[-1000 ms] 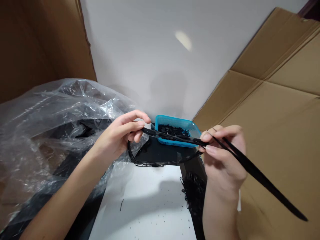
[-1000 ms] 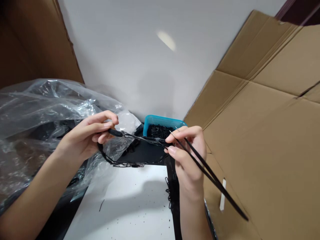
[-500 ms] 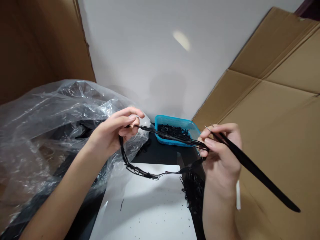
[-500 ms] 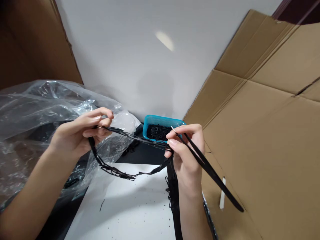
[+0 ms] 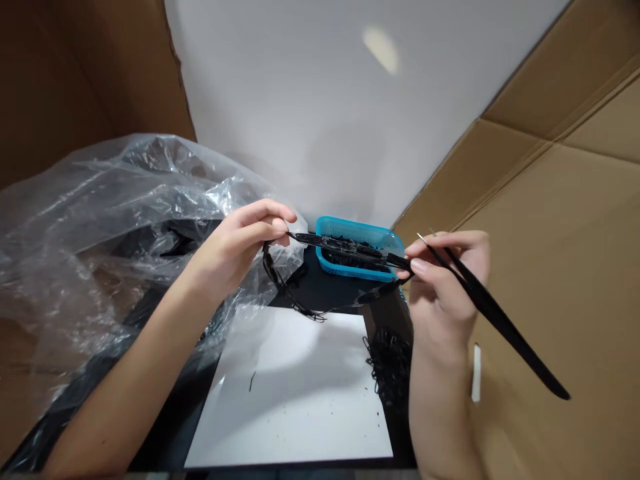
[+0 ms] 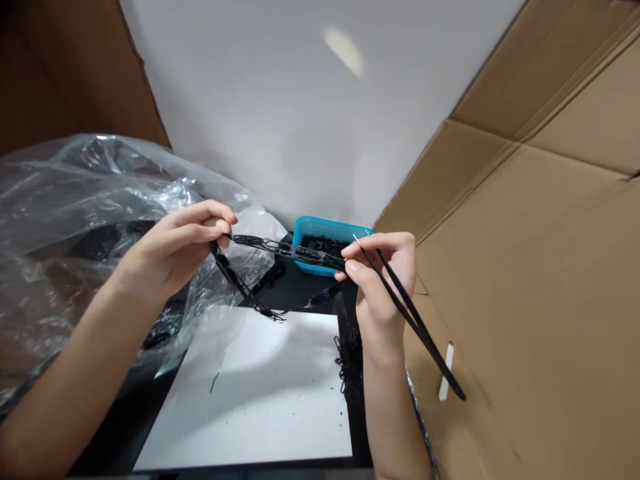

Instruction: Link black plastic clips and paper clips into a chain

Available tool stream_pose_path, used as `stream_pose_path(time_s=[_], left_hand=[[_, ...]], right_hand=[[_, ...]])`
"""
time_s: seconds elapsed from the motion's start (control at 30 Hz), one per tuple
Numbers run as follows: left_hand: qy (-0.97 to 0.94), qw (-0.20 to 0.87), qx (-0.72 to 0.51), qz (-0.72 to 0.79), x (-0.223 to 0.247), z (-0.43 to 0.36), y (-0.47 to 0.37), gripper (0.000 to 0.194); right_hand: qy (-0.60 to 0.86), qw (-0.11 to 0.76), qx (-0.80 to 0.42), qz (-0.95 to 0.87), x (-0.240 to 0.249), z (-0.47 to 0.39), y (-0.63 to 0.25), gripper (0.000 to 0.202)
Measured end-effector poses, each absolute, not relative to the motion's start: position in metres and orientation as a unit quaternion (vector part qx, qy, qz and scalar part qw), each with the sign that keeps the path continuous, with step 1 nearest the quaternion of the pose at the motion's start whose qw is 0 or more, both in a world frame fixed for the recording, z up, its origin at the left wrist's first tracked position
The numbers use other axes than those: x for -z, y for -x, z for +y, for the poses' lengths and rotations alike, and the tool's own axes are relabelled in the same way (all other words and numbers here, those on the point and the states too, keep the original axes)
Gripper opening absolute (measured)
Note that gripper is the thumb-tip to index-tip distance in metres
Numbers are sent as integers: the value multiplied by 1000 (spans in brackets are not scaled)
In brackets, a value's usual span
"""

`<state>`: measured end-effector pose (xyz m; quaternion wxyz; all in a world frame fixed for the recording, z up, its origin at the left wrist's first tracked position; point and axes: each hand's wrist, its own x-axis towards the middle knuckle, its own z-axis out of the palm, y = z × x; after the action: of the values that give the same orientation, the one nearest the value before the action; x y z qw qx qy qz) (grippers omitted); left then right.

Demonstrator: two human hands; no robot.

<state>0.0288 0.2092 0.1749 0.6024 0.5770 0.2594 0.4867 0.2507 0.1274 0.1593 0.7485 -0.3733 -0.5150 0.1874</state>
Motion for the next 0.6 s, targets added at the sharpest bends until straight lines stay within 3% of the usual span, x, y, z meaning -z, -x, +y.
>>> stream_pose_path(time_s=[0.1,0.2,0.33,0.47,0.6], left_hand=[[-672,507,-449,300,-158,189,-15,11],[-769,412,-356,333,-123,152,7,9],[-832,351,-159,400,-59,87,31,17],[-820,336,-149,439,-20,40,41,27],[-795,273,-207,500,-13,35,43,21]], right_hand=[[385,681,-170,-600,-130,109,-254,26],[404,545,-170,-715,-80,74,-255,31],[450,372,-190,-789,-14,23,-249,24],[494,361,-193,-767,15,-5,-248,20],[554,318,-85,-764,15,-6,-264,16]])
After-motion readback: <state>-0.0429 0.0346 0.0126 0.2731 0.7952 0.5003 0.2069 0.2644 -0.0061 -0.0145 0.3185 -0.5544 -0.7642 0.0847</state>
